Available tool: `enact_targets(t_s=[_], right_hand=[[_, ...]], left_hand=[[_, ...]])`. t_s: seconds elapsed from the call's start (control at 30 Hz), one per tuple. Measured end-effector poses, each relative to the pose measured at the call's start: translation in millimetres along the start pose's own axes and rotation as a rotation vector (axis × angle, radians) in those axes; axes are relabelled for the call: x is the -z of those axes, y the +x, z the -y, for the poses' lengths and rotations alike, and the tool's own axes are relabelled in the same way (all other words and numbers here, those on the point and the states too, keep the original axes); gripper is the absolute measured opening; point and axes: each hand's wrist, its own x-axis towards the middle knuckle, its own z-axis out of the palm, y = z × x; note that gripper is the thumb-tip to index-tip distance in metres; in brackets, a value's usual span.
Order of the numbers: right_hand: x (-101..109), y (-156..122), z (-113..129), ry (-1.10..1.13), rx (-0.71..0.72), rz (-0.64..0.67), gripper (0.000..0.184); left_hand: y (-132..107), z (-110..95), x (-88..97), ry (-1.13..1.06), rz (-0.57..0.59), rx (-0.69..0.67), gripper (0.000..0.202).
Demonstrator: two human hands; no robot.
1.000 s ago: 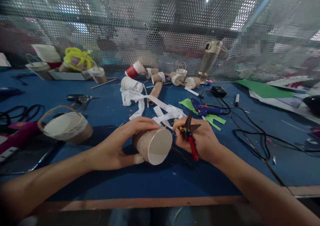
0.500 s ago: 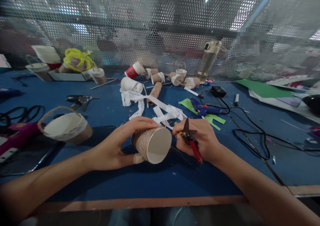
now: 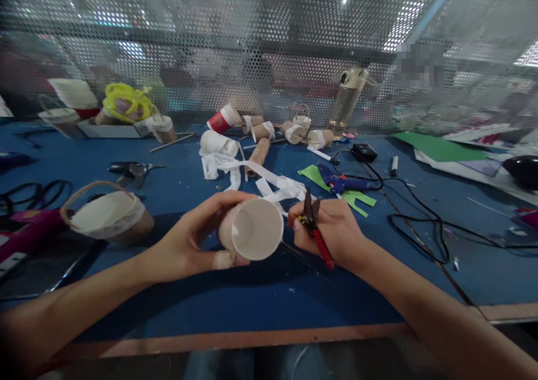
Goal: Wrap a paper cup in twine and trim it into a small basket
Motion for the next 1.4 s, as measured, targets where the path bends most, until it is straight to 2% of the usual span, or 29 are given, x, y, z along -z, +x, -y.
enact_targets(t_s=[0.1,0.23,0.4,0.6,0.7,0.8,0.93,1.07,1.27,1.4], right_hand=[[-3,0,-2,-0.014,-0.004,0.025,0.017],[-4,2,-2,-0.018,-0.010,0.057,0.020],[-2,5,0,0.024,-0.020,0.103,0.022],[0,3,-2,0.065,0.016,0.085,0.017],[-1,2,-3,0.080,0.011,0.094,0.009],[-3,1,-3,0.064,-0.001,0.050,0.016],[-3,0,-1,0.043,-0.006,0.011,0.015],[-1,-1,1,0.055,-0.007,0.070,0.013],[2,-4,0,0.081,0.056,0.177,0.012],[4,-7,-3,0.172,0.138,0.127,0.011]], left_hand=[[1,2,0.3,-0.193,-0.057,0.105,0.070],[2,4,0.1,-0.292,-0.062,0.125,0.070],[1,2,-2.9,-0.224,-0.039,0.132,0.077],[-1,0,-4.1,-0.044,0.028,0.072,0.074],[0,1,-0.7,0.081,0.032,-0.038,0.074],[1,3,2.5,0.261,0.023,-0.162,0.069],[0,5,2.0,0.420,0.011,-0.250,0.064],[0,5,0.0,0.489,0.033,-0.369,0.061],[3,3,0.4,0.538,-0.094,-0.598,0.045],[3,3,0.9,0.592,-0.181,-0.724,0.028]])
